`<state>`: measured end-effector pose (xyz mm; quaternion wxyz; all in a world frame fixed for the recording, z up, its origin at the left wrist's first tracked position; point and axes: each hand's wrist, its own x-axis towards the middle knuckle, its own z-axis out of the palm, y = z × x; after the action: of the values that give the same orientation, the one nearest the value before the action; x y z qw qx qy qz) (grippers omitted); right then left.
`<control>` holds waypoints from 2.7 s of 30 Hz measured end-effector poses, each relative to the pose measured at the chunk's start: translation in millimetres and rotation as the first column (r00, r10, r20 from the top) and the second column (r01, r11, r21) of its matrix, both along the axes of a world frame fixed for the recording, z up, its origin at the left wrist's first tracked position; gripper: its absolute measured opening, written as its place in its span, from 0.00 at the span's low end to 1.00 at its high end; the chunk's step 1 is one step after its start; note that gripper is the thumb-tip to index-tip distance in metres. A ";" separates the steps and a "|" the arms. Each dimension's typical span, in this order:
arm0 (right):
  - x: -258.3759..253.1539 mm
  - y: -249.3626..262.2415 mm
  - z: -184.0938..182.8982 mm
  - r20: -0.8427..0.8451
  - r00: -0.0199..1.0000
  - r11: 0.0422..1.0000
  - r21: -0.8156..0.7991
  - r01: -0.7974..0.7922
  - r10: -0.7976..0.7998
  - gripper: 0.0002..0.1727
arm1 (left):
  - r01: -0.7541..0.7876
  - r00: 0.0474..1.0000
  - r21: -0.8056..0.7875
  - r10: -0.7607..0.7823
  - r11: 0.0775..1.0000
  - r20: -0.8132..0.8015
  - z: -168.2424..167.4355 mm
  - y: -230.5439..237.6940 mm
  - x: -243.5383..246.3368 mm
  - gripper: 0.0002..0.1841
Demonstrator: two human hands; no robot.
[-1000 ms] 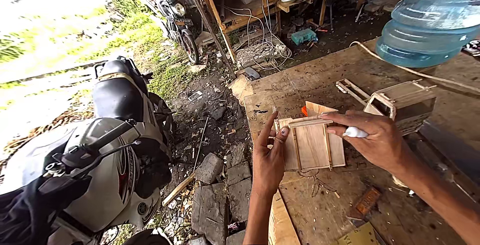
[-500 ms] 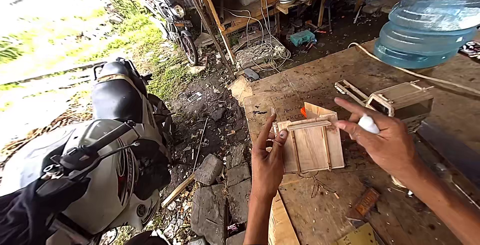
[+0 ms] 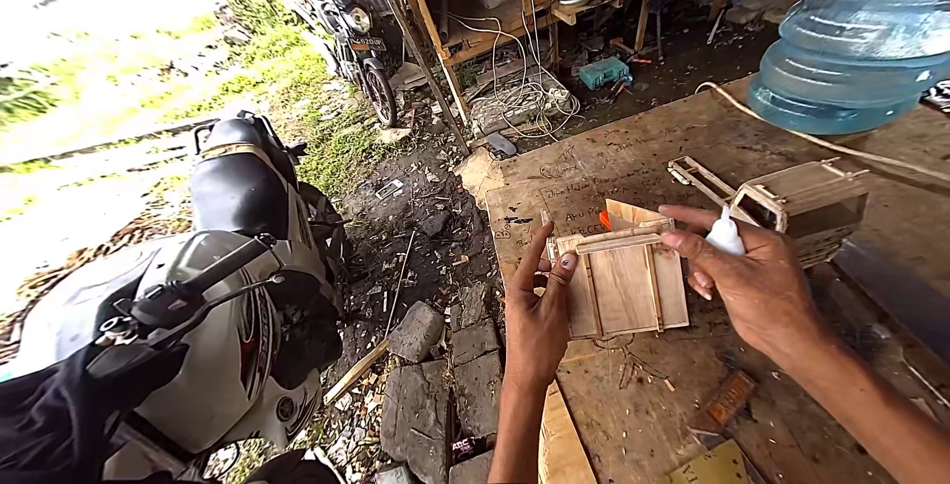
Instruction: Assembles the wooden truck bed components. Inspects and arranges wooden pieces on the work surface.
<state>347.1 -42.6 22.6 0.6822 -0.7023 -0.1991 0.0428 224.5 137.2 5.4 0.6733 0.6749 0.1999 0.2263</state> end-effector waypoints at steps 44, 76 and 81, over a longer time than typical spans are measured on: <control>12.5 10.9 -19.1 -0.611 0.770 0.947 0.321 0.029 0.184 0.11 | -0.060 0.998 0.577 0.038 0.814 0.049 67.0 -84.0 -23.5 0.33; 2.9 15.8 -29.9 -0.622 0.746 0.939 0.344 -0.010 0.236 0.09 | -0.055 0.998 0.535 0.048 0.843 0.028 62.9 -78.9 -40.4 0.33; 1.9 15.6 -30.1 -0.625 0.746 0.939 0.344 0.000 0.229 0.09 | -0.055 0.998 0.528 0.044 0.847 0.034 63.1 -79.6 -39.7 0.33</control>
<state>349.0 -27.0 -7.5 0.8094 -0.5075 0.0054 0.2954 184.8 57.7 68.5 0.4575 0.8264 0.1402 0.2967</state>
